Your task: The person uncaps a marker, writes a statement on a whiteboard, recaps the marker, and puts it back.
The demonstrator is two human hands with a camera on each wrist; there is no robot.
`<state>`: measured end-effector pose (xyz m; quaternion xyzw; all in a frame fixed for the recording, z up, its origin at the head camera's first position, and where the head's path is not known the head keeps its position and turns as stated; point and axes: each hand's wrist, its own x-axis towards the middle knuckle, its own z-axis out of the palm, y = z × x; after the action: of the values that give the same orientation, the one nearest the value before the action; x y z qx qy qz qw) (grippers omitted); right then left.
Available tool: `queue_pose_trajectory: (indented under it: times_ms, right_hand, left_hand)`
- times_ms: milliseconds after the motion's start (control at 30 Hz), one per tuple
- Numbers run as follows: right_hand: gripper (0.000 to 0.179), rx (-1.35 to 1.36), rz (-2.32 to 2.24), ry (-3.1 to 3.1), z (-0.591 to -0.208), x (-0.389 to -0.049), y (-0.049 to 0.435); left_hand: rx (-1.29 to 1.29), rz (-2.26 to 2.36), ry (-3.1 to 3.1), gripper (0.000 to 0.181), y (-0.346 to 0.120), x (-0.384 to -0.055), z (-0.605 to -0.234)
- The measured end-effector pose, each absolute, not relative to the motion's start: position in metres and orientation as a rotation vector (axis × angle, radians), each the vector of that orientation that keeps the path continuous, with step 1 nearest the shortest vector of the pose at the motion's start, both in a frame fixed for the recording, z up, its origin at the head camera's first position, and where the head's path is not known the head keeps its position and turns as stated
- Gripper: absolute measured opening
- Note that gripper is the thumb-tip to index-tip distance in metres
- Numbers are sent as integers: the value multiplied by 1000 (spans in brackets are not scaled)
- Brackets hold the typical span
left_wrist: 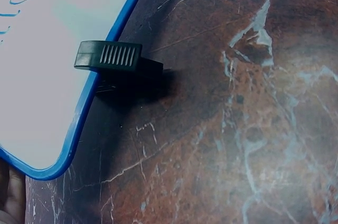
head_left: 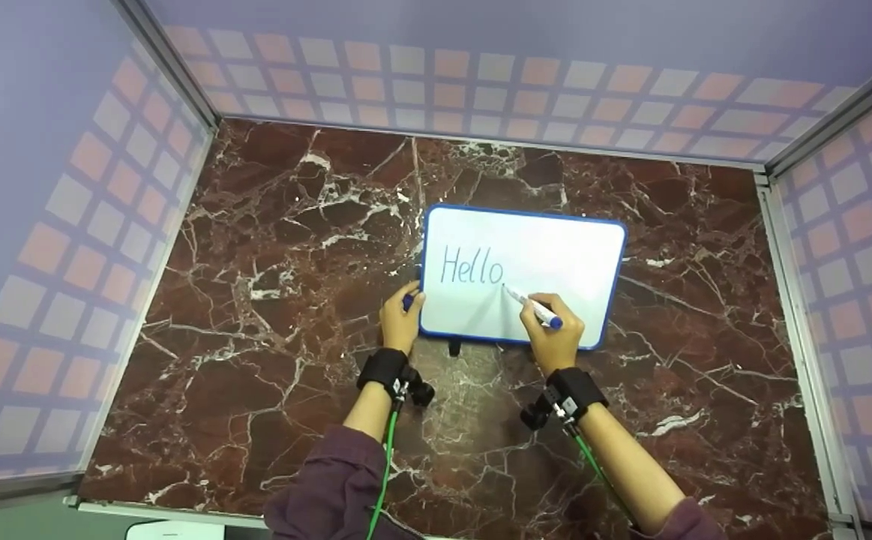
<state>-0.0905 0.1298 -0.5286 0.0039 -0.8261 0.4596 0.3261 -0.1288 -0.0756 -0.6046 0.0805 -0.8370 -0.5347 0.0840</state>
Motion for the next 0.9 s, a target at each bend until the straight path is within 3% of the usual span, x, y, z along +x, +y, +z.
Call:
queue_pose_trajectory:
  times_ms: [167, 400, 900]
  right_hand:
    - [6, -11, 1186, -2179, -530, -91, 131]
    - [5, 35, 1150, -2187, -563, -99, 144]
    - [6, -6, 1145, -2166, -550, -108, 152]
  left_hand:
    - [236, -1596, -2493, 29, -75, -130, -605]
    - [236, -1577, -2500, 30, -74, -131, -605]
    - [256, -1585, -2501, 31, -75, -130, -605]
